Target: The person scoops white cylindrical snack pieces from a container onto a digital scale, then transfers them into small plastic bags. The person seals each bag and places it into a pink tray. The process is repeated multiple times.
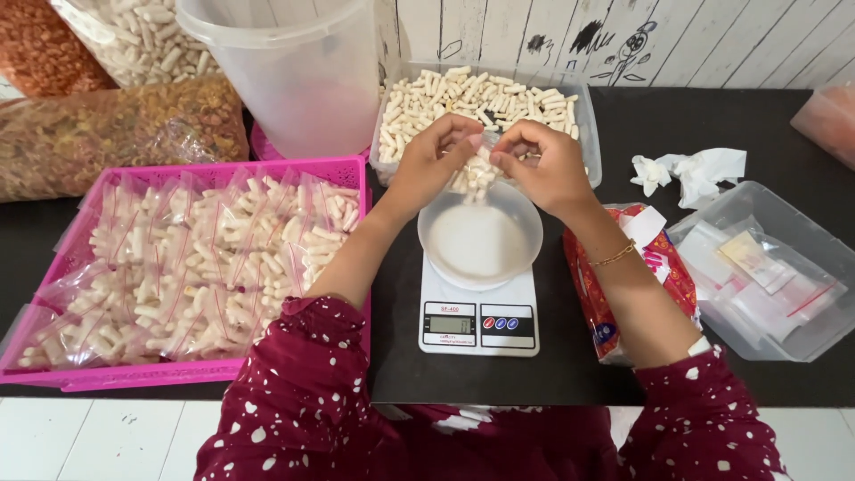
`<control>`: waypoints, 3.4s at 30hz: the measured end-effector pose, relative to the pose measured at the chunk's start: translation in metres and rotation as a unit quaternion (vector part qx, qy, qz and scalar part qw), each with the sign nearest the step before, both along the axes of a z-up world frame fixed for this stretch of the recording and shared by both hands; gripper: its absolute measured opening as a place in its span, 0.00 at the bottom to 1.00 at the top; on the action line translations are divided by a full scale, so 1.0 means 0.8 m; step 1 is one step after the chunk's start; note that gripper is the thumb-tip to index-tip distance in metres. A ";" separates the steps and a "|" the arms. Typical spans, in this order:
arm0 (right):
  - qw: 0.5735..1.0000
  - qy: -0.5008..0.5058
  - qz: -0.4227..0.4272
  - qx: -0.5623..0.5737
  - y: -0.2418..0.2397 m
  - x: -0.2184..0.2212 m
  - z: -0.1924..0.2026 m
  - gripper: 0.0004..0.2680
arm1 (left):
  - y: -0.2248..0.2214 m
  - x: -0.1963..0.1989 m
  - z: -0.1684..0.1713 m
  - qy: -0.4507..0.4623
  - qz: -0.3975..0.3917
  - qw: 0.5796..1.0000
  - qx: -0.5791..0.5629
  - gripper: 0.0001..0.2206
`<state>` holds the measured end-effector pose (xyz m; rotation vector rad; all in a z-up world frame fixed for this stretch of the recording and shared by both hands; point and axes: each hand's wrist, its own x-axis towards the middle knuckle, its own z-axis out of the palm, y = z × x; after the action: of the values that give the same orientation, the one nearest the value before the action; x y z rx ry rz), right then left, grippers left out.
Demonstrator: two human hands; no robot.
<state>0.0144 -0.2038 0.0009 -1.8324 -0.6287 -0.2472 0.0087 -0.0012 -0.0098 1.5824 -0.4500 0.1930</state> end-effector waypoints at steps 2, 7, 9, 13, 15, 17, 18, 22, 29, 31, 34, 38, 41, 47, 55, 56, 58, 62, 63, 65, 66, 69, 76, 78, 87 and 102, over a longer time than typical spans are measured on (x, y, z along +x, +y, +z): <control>1.000 -0.017 -0.004 -0.003 0.000 0.003 -0.005 0.03 | -0.002 0.007 -0.004 0.001 0.006 1.000 0.001 0.09; 0.999 -0.040 -0.019 -0.027 0.007 0.002 -0.006 0.05 | -0.001 0.023 -0.022 -0.030 0.019 0.999 0.034 0.04; 1.000 -0.019 0.003 0.005 0.009 0.001 -0.006 0.09 | -0.001 0.020 -0.021 -0.054 0.045 0.995 0.071 0.03; 1.000 0.002 0.002 0.000 0.008 0.007 -0.011 0.10 | 0.000 0.012 -0.016 -0.061 0.068 0.993 0.072 0.03; 1.000 0.014 0.006 0.000 0.005 0.013 -0.012 0.03 | 0.001 -0.001 0.000 -0.013 0.030 0.999 0.003 0.10; 1.000 0.007 0.005 0.009 0.008 0.008 -0.010 0.03 | 0.001 0.004 -0.004 -0.030 0.030 0.999 0.019 0.07; 1.000 0.000 0.005 0.017 0.009 0.004 -0.009 0.03 | 0.001 0.005 -0.007 -0.045 0.032 0.998 0.035 0.06; 1.000 0.000 0.005 0.013 0.010 -0.014 0.005 0.01 | 0.003 0.005 -0.007 -0.052 0.046 0.997 0.042 0.05; 0.999 -0.027 -0.011 0.023 0.003 -0.023 0.019 0.01 | 0.005 0.003 0.010 -0.086 0.019 0.993 0.075 0.08; 0.999 -0.040 -0.016 0.013 0.003 -0.034 0.036 0.01 | 0.008 -0.013 0.031 -0.114 0.006 0.986 0.123 0.14; 0.999 -0.038 0.002 0.011 0.005 -0.058 0.056 0.02 | 0.021 -0.045 0.059 -0.134 0.018 0.978 0.161 0.13; 0.998 0.050 0.008 0.035 0.008 -0.103 0.064 0.12 | 0.080 -0.111 0.074 -0.218 0.162 0.946 0.179 0.14; 0.995 0.098 -0.005 -0.026 0.009 -0.146 0.068 0.14 | 0.141 -0.182 0.081 -0.153 0.349 0.896 0.228 0.15; 0.967 0.206 -0.008 -0.152 0.004 -0.178 0.017 0.14 | 0.201 -0.267 0.036 0.111 0.502 0.808 0.287 0.12; 0.962 0.235 0.006 -0.138 0.008 -0.204 0.000 0.11 | 0.195 -0.280 -0.035 0.190 0.467 0.773 0.386 0.16; 0.965 0.237 0.019 -0.113 0.006 -0.206 -0.001 0.11 | 0.197 -0.280 -0.037 0.154 0.477 0.768 0.398 0.17; 0.967 0.241 0.022 -0.083 0.001 -0.210 -0.009 0.11 | 0.203 -0.283 -0.046 0.113 0.478 0.767 0.413 0.20; 0.974 0.222 -0.021 -0.027 -0.030 -0.216 -0.027 0.12 | 0.186 -0.287 -0.047 -0.115 0.483 0.806 0.321 0.12; 0.978 0.207 -0.032 -0.008 -0.041 -0.216 -0.029 0.11 | 0.177 -0.287 -0.039 -0.203 0.472 0.820 0.251 0.09; 0.987 0.137 -0.082 0.011 -0.070 -0.227 -0.029 0.10 | 0.134 -0.282 -0.026 -0.242 0.463 0.813 0.257 0.05; 0.992 0.069 -0.105 0.018 -0.082 -0.232 -0.027 0.09 | 0.117 -0.281 -0.020 -0.269 0.477 0.793 0.267 0.08; 0.927 0.014 -0.364 -0.090 -0.147 -0.227 -0.057 0.04 | 0.042 -0.250 -0.026 -0.264 0.348 0.880 0.185 0.07; 0.854 0.032 -0.477 -0.204 -0.309 -0.181 -0.073 0.09 | -0.172 -0.178 -0.013 -0.289 0.035 0.940 0.177 0.08; 0.841 0.159 -0.424 -0.297 -0.317 -0.167 -0.060 0.07 | -0.238 -0.154 -0.044 -0.511 0.135 0.784 0.324 0.05; 0.766 0.266 -0.338 -0.477 -0.316 -0.173 -0.047 0.12 | -0.318 -0.122 -0.082 -0.295 -0.059 0.849 0.435 0.14; 0.833 0.172 -0.383 -0.360 -0.335 -0.177 -0.045 0.08 | -0.315 -0.117 -0.102 -0.370 0.002 0.866 0.336 0.12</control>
<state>-0.1268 -0.4717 -0.0352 -2.7211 0.3783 -0.2020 -0.0849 -0.2531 -0.0916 2.1640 -1.2124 0.7237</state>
